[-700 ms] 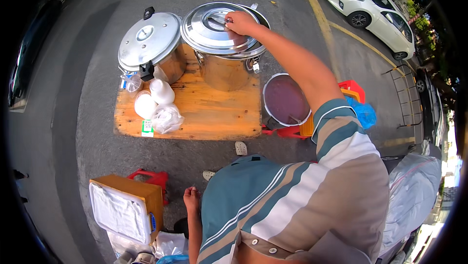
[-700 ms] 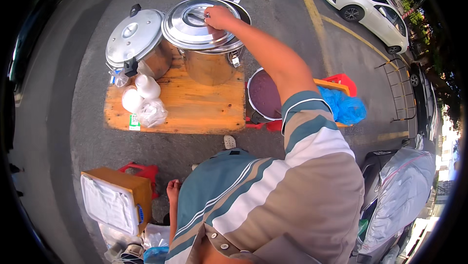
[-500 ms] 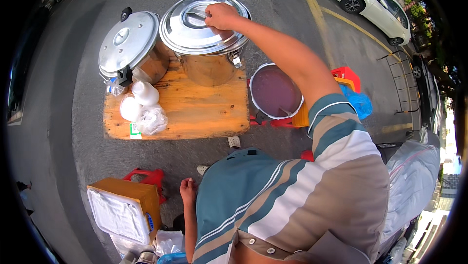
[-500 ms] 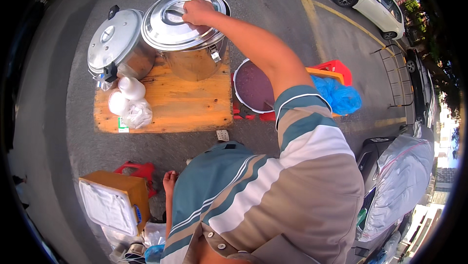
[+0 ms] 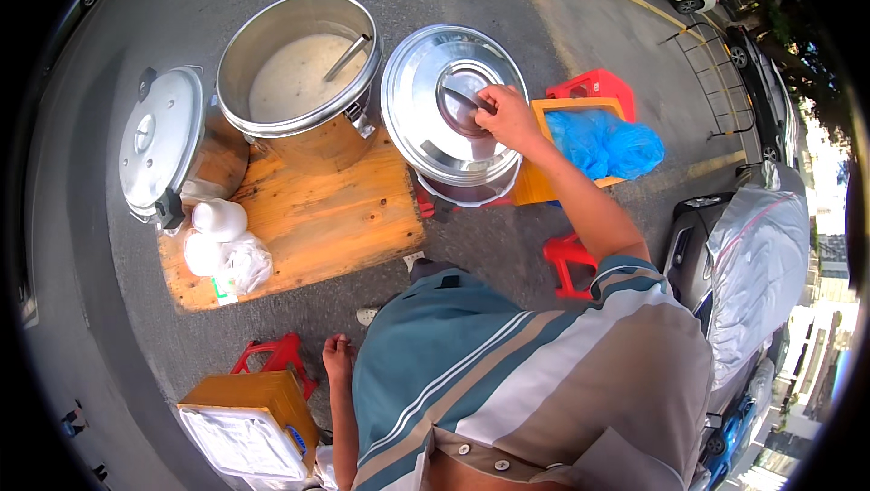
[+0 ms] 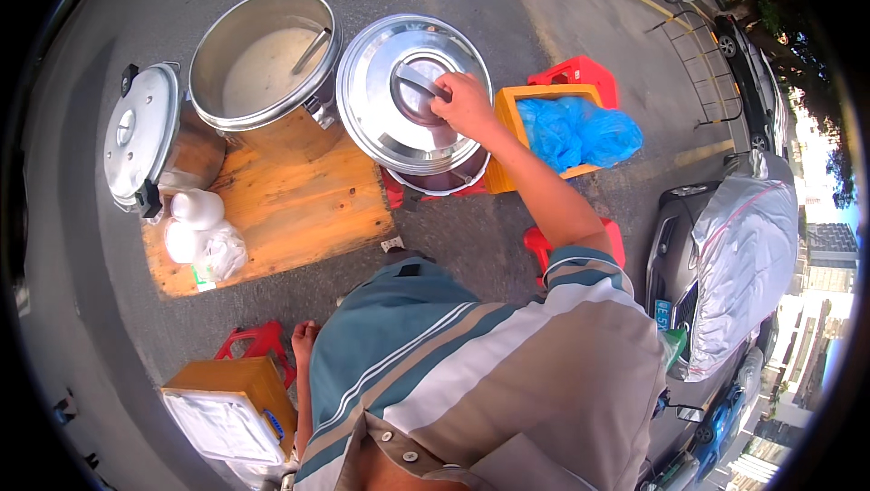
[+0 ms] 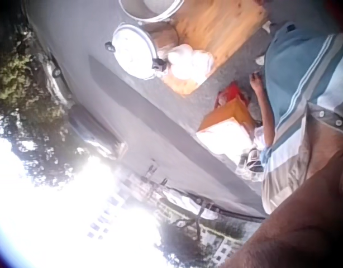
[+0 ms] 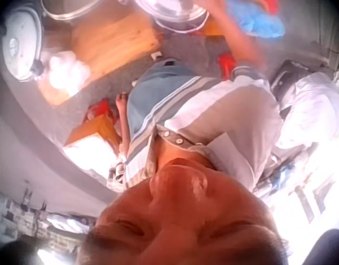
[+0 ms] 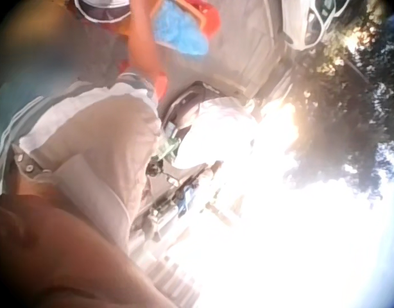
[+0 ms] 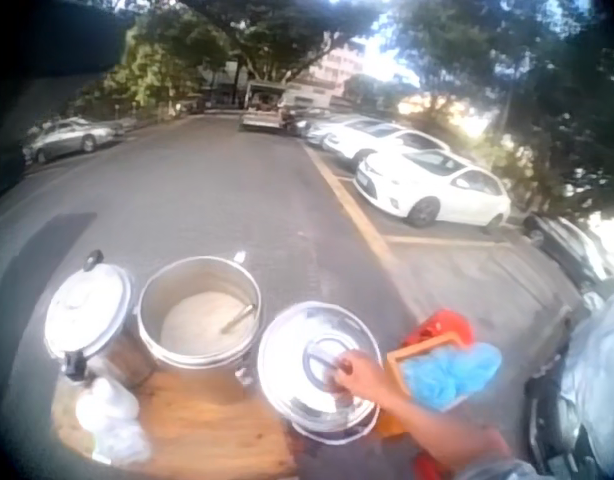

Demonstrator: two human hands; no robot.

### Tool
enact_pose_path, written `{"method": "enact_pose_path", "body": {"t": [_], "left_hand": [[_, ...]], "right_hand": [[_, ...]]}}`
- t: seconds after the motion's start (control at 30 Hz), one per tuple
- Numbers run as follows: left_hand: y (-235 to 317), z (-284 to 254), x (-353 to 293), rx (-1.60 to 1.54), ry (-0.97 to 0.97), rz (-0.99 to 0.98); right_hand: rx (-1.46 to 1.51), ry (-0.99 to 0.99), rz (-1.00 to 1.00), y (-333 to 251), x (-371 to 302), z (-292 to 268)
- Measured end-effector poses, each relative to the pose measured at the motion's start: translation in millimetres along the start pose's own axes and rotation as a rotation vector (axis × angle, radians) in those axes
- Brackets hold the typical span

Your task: The person fills plastic cups with a light-colored porridge using a ladle, places them on a wooden table, and then uses chopsticks to serve noodles from a large container into a foam box before adding a dark sauce with a ladle.

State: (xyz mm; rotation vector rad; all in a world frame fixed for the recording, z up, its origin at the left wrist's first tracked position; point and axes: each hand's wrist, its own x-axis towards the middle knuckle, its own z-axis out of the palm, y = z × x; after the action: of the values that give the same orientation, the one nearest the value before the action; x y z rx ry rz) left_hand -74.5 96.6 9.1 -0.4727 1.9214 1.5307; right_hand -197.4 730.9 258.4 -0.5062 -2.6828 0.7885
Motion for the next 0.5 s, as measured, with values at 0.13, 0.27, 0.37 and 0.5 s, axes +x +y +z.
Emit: {"method": "enact_pose_path", "body": {"t": [0.13, 0.27, 0.37, 0.5], "left_hand": [[25, -3, 12, -0.053, 0.012, -0.066], [40, -7, 19, 0.003, -0.007, -0.023], [46, -2, 18, 0.037, -0.011, -0.031], [41, 8, 14, 0.022, 0.001, -0.032]], "right_hand": [[-0.055, -0.038, 0.214, 66, -41, 39], [-0.084, -0.056, 0.33, 121, -60, 92], [-0.094, -0.119, 0.382, 138, -62, 116], [-0.108, -0.151, 0.401, 154, -67, 143]]}}
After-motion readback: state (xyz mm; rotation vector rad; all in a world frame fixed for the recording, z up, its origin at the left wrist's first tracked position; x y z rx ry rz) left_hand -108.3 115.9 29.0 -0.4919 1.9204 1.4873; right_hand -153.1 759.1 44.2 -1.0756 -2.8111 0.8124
